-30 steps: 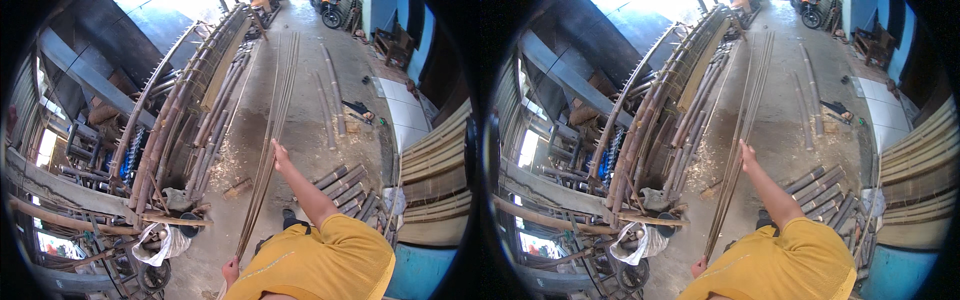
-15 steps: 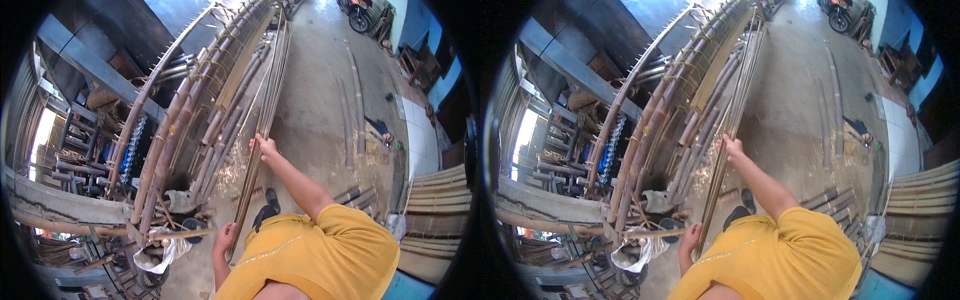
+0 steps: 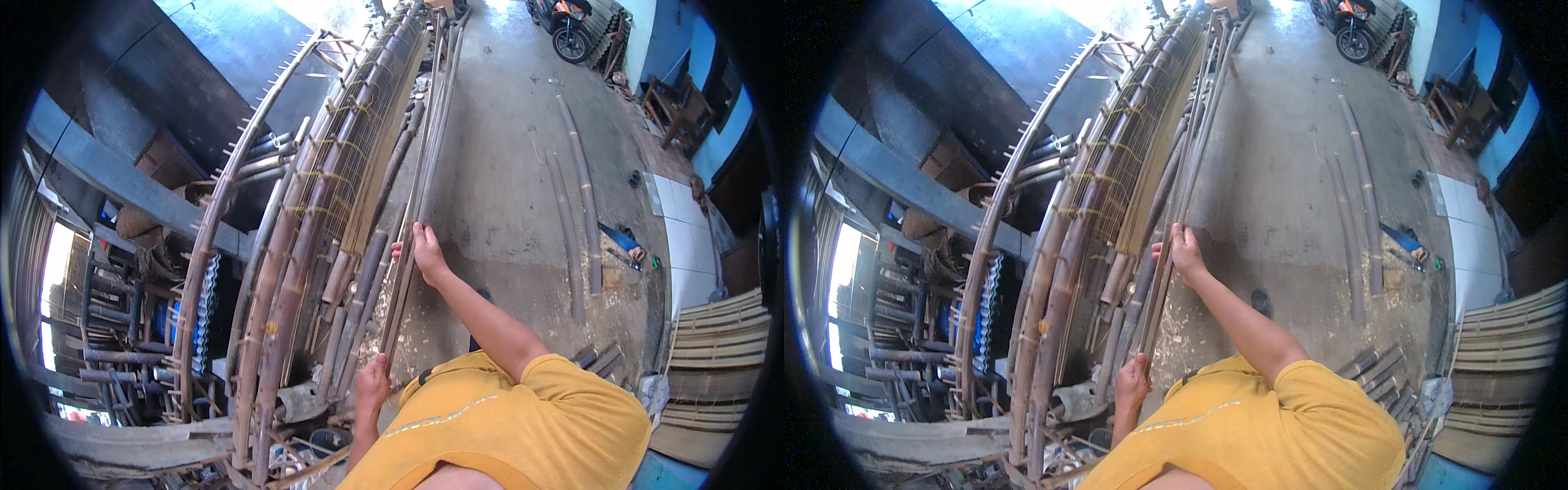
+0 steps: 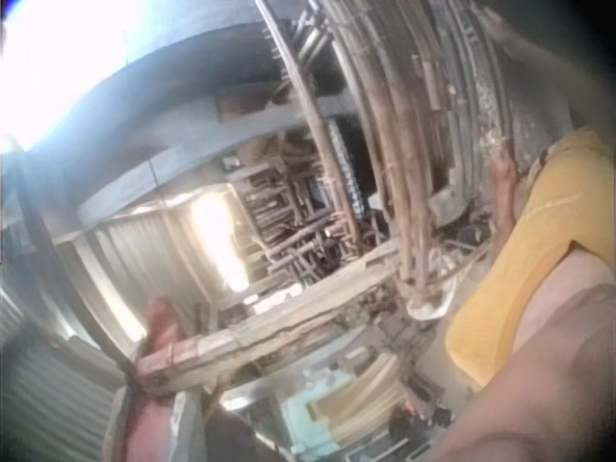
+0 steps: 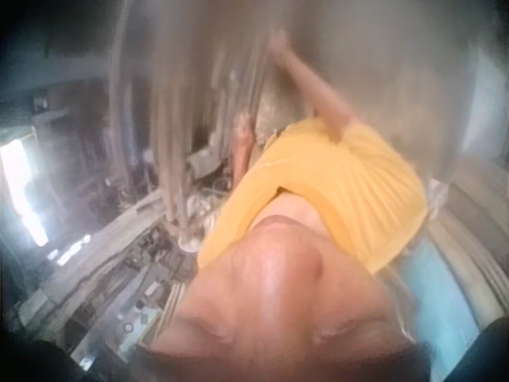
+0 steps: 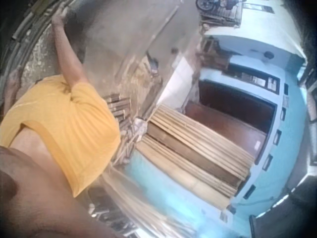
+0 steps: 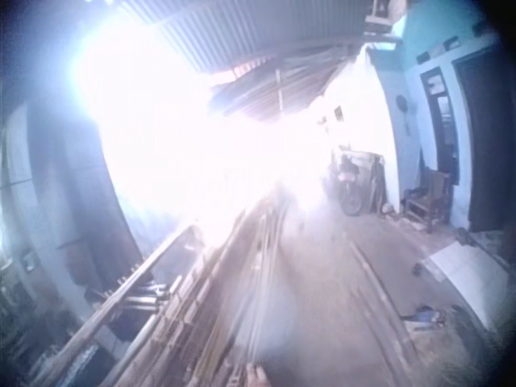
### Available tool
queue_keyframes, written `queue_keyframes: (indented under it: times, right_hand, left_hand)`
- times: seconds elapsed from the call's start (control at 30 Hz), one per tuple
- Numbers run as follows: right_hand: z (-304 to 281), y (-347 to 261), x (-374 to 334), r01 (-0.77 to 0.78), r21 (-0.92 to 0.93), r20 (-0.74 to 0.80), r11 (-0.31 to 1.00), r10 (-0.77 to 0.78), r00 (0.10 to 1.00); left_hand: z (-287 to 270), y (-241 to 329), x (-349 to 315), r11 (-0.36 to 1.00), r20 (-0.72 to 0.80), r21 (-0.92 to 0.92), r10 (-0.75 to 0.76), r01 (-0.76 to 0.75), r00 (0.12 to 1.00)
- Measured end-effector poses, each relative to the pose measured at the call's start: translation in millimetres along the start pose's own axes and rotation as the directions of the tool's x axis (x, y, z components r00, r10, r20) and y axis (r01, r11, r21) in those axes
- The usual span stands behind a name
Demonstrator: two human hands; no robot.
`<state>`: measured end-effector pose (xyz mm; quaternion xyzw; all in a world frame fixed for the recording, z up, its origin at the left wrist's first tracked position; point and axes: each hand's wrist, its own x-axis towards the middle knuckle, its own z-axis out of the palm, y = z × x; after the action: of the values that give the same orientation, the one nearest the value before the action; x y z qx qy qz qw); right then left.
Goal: The person selects thin bamboo strips from a stack, aligns them, and ties them onto a curved bamboo frame using yellow string. The person repeatedly wraps and knots the string to secure the strips in place.
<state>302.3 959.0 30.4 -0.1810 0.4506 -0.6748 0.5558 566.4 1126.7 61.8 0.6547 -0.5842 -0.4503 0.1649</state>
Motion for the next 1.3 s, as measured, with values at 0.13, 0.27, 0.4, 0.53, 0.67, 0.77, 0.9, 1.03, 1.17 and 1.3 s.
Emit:
queue_keyframes:
  times: [0.13, 0.27, 0.4, 0.53, 0.67, 0.77, 0.9, 1.03, 1.17, 1.3]
  right_hand:
    - [0, -63, 116, 0.017, -0.100, 0.069, 0.995, -0.010, 0.998]
    - [6, -115, 250, 0.071, -0.163, 0.155, 0.984, -0.046, 0.987]
    - [16, -167, 377, 0.051, -0.201, 0.216, 0.978, -0.006, 0.976]
    - [38, -211, 467, -0.017, -0.190, 0.243, 0.982, 0.063, 0.968]
    - [51, -219, 571, 0.198, -0.214, 0.210, 0.956, -0.153, 0.966]
    - [49, -199, 696, 0.194, -0.229, 0.144, 0.954, -0.164, 0.976]
    - [73, -230, 792, 0.199, -0.312, 0.103, 0.929, -0.176, 0.979]
    - [85, -279, 910, 0.183, -0.217, 0.114, 0.959, -0.161, 0.980]
    - [82, -310, 1021, 0.349, -0.307, 0.128, 0.886, -0.325, 0.937]
    - [82, -328, 1107, 0.295, -0.354, 0.051, 0.887, -0.297, 0.954]
  left_hand:
    - [5, 74, 112, 0.994, -0.056, 0.092, 0.067, -0.061, 0.996]
    - [7, 149, 221, 0.967, -0.200, 0.241, 0.134, -0.084, 0.971]
    - [8, 255, 296, 0.955, -0.286, 0.290, 0.149, -0.062, 0.947]
    - [7, 316, 376, 0.945, -0.350, 0.325, 0.163, -0.043, 0.923]
    - [11, 381, 460, 0.959, -0.381, 0.283, 0.141, -0.030, 0.914]
    - [14, 399, 560, 0.937, -0.392, 0.335, 0.237, -0.102, 0.889]
    - [6, 473, 655, 0.969, -0.395, 0.246, 0.126, -0.028, 0.910]
    - [-7, 504, 772, 0.920, -0.367, 0.377, 0.255, -0.108, 0.894]
    - [-4, 582, 856, 0.889, -0.330, 0.439, 0.292, -0.128, 0.898]
    - [6, 613, 944, 0.916, -0.328, 0.393, 0.228, -0.087, 0.917]
